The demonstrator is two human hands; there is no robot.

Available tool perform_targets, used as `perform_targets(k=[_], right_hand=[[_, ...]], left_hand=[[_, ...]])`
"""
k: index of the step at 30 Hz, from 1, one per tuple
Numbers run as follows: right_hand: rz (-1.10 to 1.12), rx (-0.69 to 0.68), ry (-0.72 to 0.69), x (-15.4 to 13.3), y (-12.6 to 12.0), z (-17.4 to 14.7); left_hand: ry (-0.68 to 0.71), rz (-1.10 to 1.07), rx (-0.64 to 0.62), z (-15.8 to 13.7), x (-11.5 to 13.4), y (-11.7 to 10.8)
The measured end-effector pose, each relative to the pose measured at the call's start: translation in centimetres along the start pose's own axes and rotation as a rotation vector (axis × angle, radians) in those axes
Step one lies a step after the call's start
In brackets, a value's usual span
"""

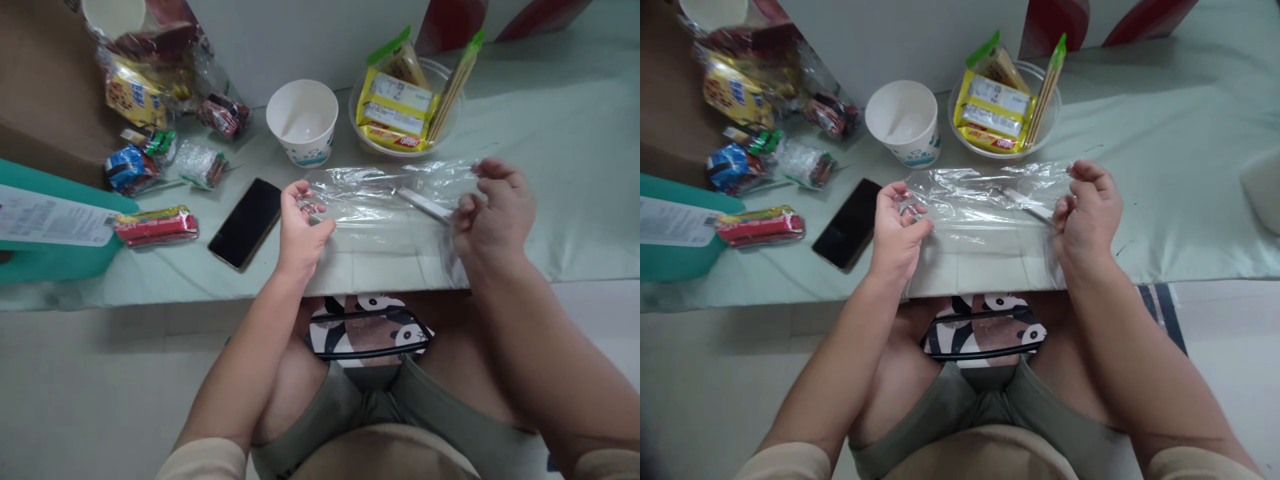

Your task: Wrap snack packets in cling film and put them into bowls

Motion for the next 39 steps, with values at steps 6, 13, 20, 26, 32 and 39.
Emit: perform_targets(k=[6, 13, 20, 26, 32, 39], right_hand=[[0.013, -0.012, -0.012, -0.1, 0.1, -0.2], [-0.178, -0.021, -0.18, -0.6, -0.7, 0.3], [-0.4, -0.126, -0.652, -4.1, -0.1, -3.3], [-0.363, -0.763, -0.642, -4.1, 7.4, -8.0], [-0.446, -1.258, -0.574, -0.8, 12.2, -10.4], [-0.57, -1.048, -0.369, 1.6, 10.7, -7.8]], left_hand=[[0.016, -0.008, 0.092, 0.1, -0.3, -0.6], [0.023, -0.105, 0.012, 0.6, 1.0, -1.2], [-0.037, -0.135, -0.254, -0.1, 2.6, -0.8], [-0.154, -0.086, -0.545, -2.2, 2.9, 1.8], [-0.283, -0.03, -0.721, -4.0, 2.7, 3.2], [-0.203, 0.047, -0.355, -1.6, 2.2, 0.6]])
Point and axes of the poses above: each hand's wrist, its own z-axis towards the middle knuckle, its own y-axis out of the palm, x = y × z, the point moved 8 cm from there along z, towards the middle knuckle, and after that the axes turned 4 degrees about -y, right-handed, at the moved point
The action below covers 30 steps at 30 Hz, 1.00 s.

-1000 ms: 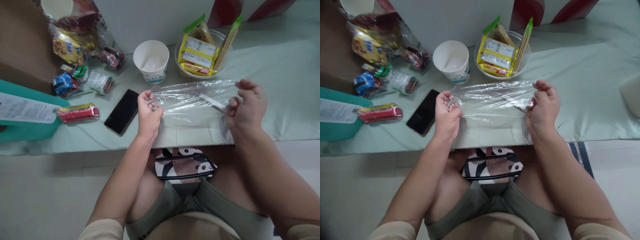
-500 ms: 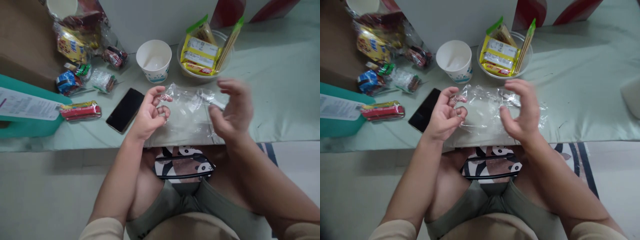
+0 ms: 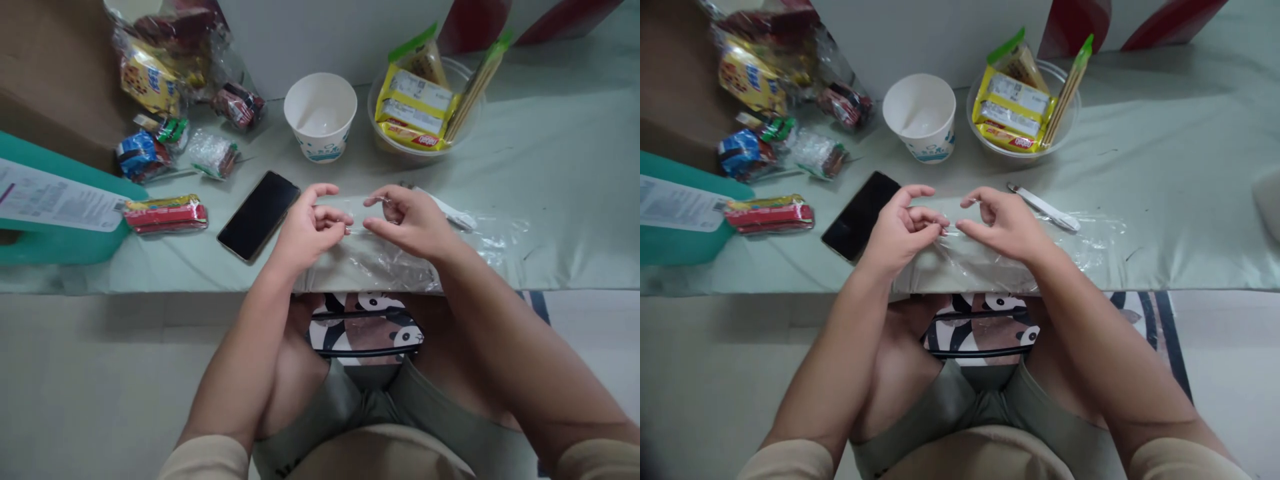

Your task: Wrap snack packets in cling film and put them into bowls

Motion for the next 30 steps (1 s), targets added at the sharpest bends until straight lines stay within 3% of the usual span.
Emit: perform_targets(k=[4, 7, 10, 14, 16, 20, 27, 30], right_hand=[[-0.023, -0.043, 0.064, 0.9, 0.1, -0.1], [-0.01, 0.004, 0.08, 1.3, -0.4, -0.2], [0.019, 0.049, 0.092, 1.6, -0.9, -0.5], [0.07, 0.039, 0.082, 1.5, -0.6, -0.8], [0.124, 0.035, 0.057, 1.2, -0.5, -0.9], [0.201, 0.037, 0.04, 1.1, -0.4, -0.9], [0.179, 0.015, 0.068, 1.4, -0.2, -0.7], [0.168, 0.007, 0.077, 1.4, -0.1, -0.7]], left_hand=[[0.014, 0.084, 0.135, 0.8, -0.2, -1.3], [0.102, 0.158, 0.24, 1.1, 0.1, -2.4], [0.328, 0.281, 0.294, 0.6, 1.5, -2.4], [0.743, 0.61, 0.287, -1.7, 3.7, 0.8], [0.857, 0.695, 0.297, -2.6, 4.1, 2.2], [0.869, 0.737, 0.306, -2.5, 3.9, 3.0], [0.903, 0.698, 0.4, -2.5, 4.3, 2.4], [0.775, 0.509, 0.389, -1.8, 4.0, 1.5]])
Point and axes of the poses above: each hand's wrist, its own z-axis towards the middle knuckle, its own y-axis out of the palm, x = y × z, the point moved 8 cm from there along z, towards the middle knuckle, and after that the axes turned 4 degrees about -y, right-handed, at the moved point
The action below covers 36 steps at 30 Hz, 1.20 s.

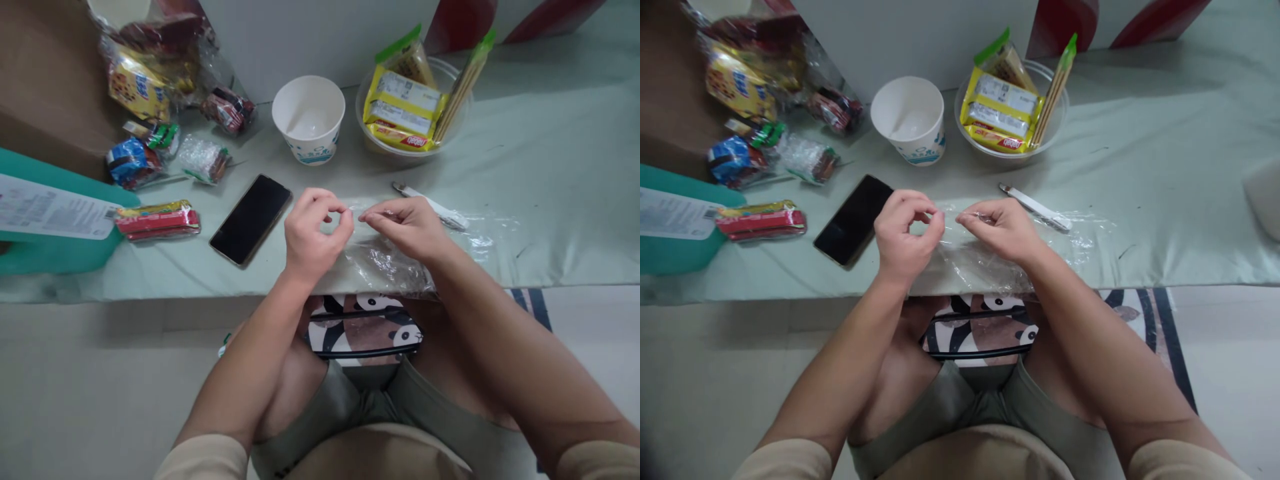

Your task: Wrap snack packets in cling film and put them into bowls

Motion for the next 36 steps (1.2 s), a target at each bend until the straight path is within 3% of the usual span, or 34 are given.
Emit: perform_targets(k=[5, 7, 12, 14, 21, 27, 32, 36], right_hand=[[-0.068, 0.02, 0.031, 0.1, -0.2, -0.1], [-0.084, 0.01, 0.044, 0.2, -0.2, -0.2], [-0.11, 0.02, 0.04, 0.1, -0.1, -0.1], [-0.123, 0.054, 0.038, 0.1, -0.5, 0.0], [-0.124, 0.129, 0.043, 0.1, -1.3, 0.1], [-0.141, 0.139, 0.024, 0.1, -1.5, 0.0], [-0.167, 0.182, -0.002, -0.1, -2.2, -0.1], [-0.165, 0.213, -0.007, -0.2, -2.7, -0.3]], left_hand=[[-0.679, -0.465, 0.041, -0.7, -4.8, 0.5], [-0.825, -0.545, 0.009, -1.3, -5.4, 1.1], [-0.887, -0.513, -0.228, -2.0, -4.9, 2.8], [-0.944, -0.521, -0.264, -2.3, -5.0, 3.1], [-0.94, -0.59, -0.094, -1.2, -5.4, 1.4], [-0.988, -0.431, -0.464, -2.7, -5.1, 3.1], [-0.897, -0.165, -0.417, -2.0, -6.0, 1.9], [-0.818, -0.063, -0.273, -1.0, -6.4, 0.3]])
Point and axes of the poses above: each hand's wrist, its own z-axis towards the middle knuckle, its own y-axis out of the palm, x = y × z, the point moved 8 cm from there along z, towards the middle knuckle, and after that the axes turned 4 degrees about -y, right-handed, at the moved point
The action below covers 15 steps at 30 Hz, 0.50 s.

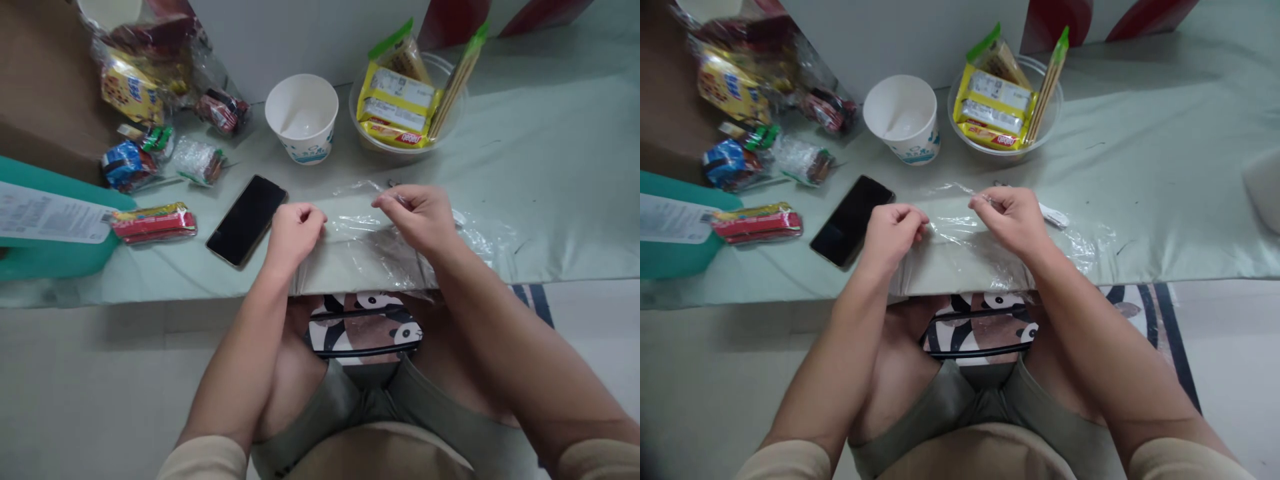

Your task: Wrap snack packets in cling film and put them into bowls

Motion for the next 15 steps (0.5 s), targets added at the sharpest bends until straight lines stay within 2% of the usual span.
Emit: perform_targets(k=[1, 3, 5, 7, 9, 11, 13, 15], right_hand=[[-0.002, 0.0, -0.007, -0.1, 0.0, 0.0], [-0.014, -0.012, -0.03, -0.3, 0.1, -0.1], [-0.036, -0.014, -0.045, -0.3, 0.3, -0.1], [-0.065, 0.022, -0.038, -0.1, 0.0, 0.0], [-0.098, 0.083, -0.051, 0.2, -0.9, 0.1], [-0.139, 0.146, -0.118, 0.2, -2.2, 0.3], [-0.185, 0.185, -0.186, 0.3, -3.5, 0.3], [-0.204, 0.201, -0.197, 0.9, -4.5, 0.2]], left_hand=[[-0.007, -0.065, -0.019, 0.0, 0.0, 0.1], [-0.043, -0.189, -0.159, -0.4, 0.0, 1.4], [-0.071, -0.18, -0.314, -1.0, 0.0, 2.9], [-0.06, -0.101, -0.352, -1.3, 0.1, 3.4], [-0.01, -0.105, -0.272, -0.8, 0.4, 2.6], [0.037, -0.228, -0.125, -0.1, 0.8, 0.8], [0.028, -0.394, 0.006, 0.6, 0.7, -1.1], [-0.03, -0.519, 0.08, 1.1, 0.1, -2.3]])
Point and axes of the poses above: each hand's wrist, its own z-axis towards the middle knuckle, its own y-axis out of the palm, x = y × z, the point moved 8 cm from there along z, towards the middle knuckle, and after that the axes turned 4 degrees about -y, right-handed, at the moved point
